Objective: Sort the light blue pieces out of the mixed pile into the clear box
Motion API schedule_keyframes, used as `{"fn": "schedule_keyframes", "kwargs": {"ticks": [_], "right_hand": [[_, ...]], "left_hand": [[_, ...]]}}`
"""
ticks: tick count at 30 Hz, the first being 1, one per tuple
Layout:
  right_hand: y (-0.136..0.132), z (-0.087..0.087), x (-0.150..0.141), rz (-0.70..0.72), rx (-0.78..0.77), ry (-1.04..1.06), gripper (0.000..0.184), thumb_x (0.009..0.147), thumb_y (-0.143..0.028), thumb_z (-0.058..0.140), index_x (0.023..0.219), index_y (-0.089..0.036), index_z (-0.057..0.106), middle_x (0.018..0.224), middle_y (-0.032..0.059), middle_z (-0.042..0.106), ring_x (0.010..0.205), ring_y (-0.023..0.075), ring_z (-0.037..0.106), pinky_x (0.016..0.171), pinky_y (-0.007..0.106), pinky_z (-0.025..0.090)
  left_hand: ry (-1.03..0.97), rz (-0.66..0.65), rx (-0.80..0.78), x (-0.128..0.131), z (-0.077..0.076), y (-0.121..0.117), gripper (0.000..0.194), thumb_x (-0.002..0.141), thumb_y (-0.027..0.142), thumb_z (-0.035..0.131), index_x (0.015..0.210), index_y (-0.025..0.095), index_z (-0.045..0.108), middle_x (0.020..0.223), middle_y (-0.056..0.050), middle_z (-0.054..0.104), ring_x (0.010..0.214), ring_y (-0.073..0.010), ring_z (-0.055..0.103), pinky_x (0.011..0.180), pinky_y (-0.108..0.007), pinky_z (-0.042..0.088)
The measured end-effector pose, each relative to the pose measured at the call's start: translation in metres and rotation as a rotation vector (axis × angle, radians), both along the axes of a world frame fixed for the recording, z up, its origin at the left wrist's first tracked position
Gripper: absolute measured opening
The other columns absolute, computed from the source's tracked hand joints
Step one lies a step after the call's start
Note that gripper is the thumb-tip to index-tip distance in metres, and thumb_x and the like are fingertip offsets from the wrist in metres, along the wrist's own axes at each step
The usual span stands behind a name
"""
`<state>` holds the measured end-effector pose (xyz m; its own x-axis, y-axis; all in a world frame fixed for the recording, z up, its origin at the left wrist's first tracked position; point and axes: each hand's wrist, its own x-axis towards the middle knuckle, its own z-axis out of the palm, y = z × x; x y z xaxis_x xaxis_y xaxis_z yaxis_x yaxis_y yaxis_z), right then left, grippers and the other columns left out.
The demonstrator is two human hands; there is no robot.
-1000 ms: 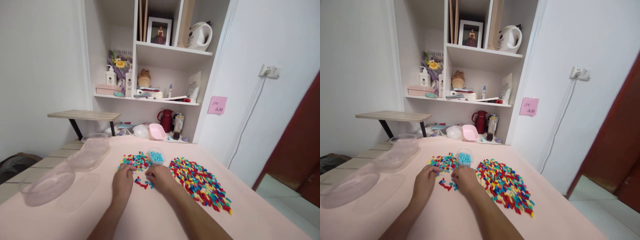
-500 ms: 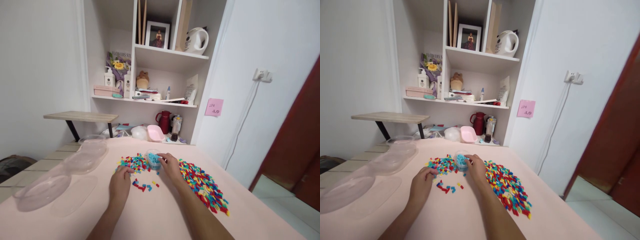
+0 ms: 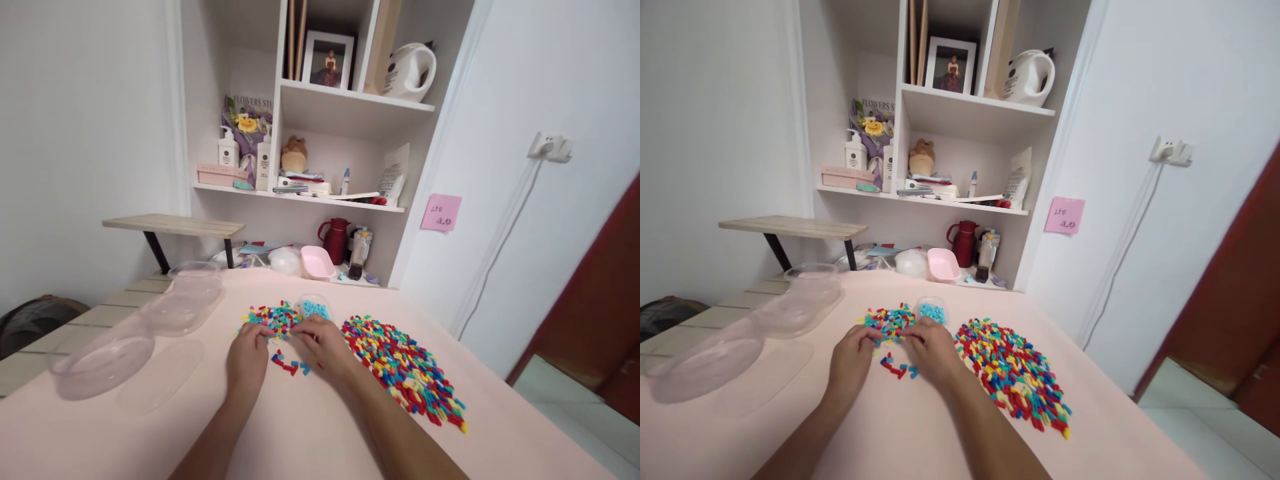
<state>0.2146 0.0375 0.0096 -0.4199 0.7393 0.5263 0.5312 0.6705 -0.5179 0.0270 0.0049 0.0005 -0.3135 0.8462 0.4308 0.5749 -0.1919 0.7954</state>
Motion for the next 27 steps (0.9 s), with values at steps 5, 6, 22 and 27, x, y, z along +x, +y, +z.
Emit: {"fn": "schedule_keyframes", "kwargs": {"ticks": [5, 6, 22, 27], "right_hand": [[-0.006, -0.009, -0.013, 0.105, 0.021, -0.142, 0.029, 0.089, -0.017, 0.054, 0.105, -0.032, 0.073, 0.101, 0.0026, 0.059, 0.089, 0.0142, 0.059, 0.078, 0.024, 0.045], [-0.006, -0.01, -0.014, 0.108, 0.027, -0.185, 0.028, 0.088, -0.018, 0.056, 0.106, -0.033, 0.073, 0.101, 0.0026, 0.059, 0.089, 0.0144, 0.059, 0.078, 0.024, 0.045], [-0.007, -0.001, -0.014, -0.019, -0.016, -0.408, 0.022, 0.085, -0.026, 0.063, 0.105, -0.029, 0.069, 0.106, 0.0025, 0.062, 0.095, 0.0165, 0.059, 0.076, 0.024, 0.042], [-0.011, -0.002, -0.018, -0.015, 0.014, -0.36, 0.022, 0.084, -0.023, 0.063, 0.104, -0.029, 0.071, 0.108, 0.0032, 0.06, 0.095, 0.0162, 0.058, 0.077, 0.025, 0.042]], "left_hand": [[-0.034, 0.038, -0.004, -0.001, 0.0, -0.001, 0.031, 0.075, 0.009, 0.039, 0.072, 0.023, 0.066, 0.09, 0.0, 0.07, 0.085, -0.0155, 0.065, 0.074, -0.026, 0.048], [-0.045, 0.045, -0.006, -0.002, 0.0, -0.001, 0.031, 0.075, 0.01, 0.039, 0.072, 0.023, 0.066, 0.09, 0.0, 0.07, 0.084, -0.0152, 0.065, 0.073, -0.026, 0.048], [-0.164, 0.081, -0.084, -0.006, 0.004, 0.0, 0.029, 0.073, 0.015, 0.039, 0.069, 0.023, 0.066, 0.081, -0.001, 0.072, 0.076, -0.0173, 0.067, 0.07, -0.029, 0.049], [-0.185, 0.082, -0.086, -0.005, 0.004, 0.0, 0.03, 0.073, 0.015, 0.039, 0.068, 0.024, 0.067, 0.077, 0.0, 0.072, 0.075, -0.018, 0.067, 0.071, -0.03, 0.049]]}}
